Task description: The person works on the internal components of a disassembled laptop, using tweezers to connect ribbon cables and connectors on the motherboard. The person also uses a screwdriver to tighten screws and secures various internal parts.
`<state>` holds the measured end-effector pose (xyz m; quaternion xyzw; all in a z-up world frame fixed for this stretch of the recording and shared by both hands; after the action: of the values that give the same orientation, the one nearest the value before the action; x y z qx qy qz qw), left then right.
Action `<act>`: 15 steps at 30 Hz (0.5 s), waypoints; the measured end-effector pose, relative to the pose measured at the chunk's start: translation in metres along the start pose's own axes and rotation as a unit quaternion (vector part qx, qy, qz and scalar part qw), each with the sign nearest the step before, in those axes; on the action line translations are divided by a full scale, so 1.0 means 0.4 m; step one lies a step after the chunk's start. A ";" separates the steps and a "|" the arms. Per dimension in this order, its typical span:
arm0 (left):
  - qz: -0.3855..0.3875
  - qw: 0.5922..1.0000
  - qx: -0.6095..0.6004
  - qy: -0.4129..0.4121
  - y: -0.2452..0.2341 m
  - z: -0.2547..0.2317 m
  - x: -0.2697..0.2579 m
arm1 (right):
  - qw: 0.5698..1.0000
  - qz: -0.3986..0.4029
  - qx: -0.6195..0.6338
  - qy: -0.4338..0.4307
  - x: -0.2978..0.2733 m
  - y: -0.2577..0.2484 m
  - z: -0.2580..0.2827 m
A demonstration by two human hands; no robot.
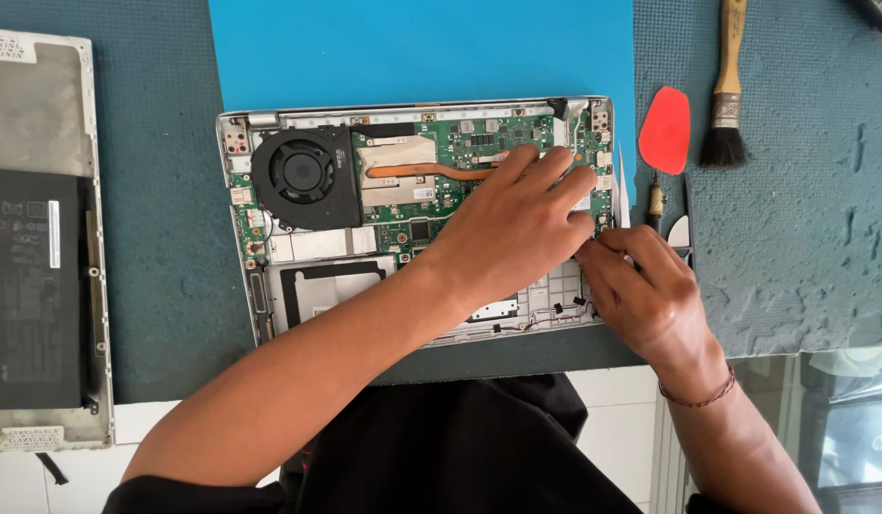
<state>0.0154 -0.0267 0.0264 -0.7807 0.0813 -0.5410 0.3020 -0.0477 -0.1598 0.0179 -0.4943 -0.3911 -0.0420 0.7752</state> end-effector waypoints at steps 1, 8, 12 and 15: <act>0.000 1.000 0.001 -0.001 -0.003 0.000 0.002 | 1.000 0.001 0.001 -0.001 -0.005 0.001 -0.001; -0.004 1.000 -0.009 -0.011 -0.005 0.000 0.003 | 1.000 0.011 -0.013 0.013 -0.012 0.005 -0.002; -0.001 1.000 -0.004 -0.011 -0.002 0.000 -0.001 | 0.999 0.015 -0.026 0.037 -0.013 0.002 -0.003; 0.006 1.000 0.002 -0.011 -0.002 0.000 -0.002 | 0.994 0.009 -0.030 0.106 -0.010 -0.004 -0.010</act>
<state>0.0149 -0.0256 0.0264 -0.7854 0.0817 -0.5309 0.3075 -0.0488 -0.1653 0.0158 -0.5138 -0.3010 -0.0992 0.7972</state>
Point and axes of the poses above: each hand's wrist, its own x-axis towards the middle knuckle, its own y-axis out of the palm, z = x × y, the point moved 4 cm from there along x, towards the middle knuckle, and after that the axes turned 12 degrees about -z, right-handed, at the moved point
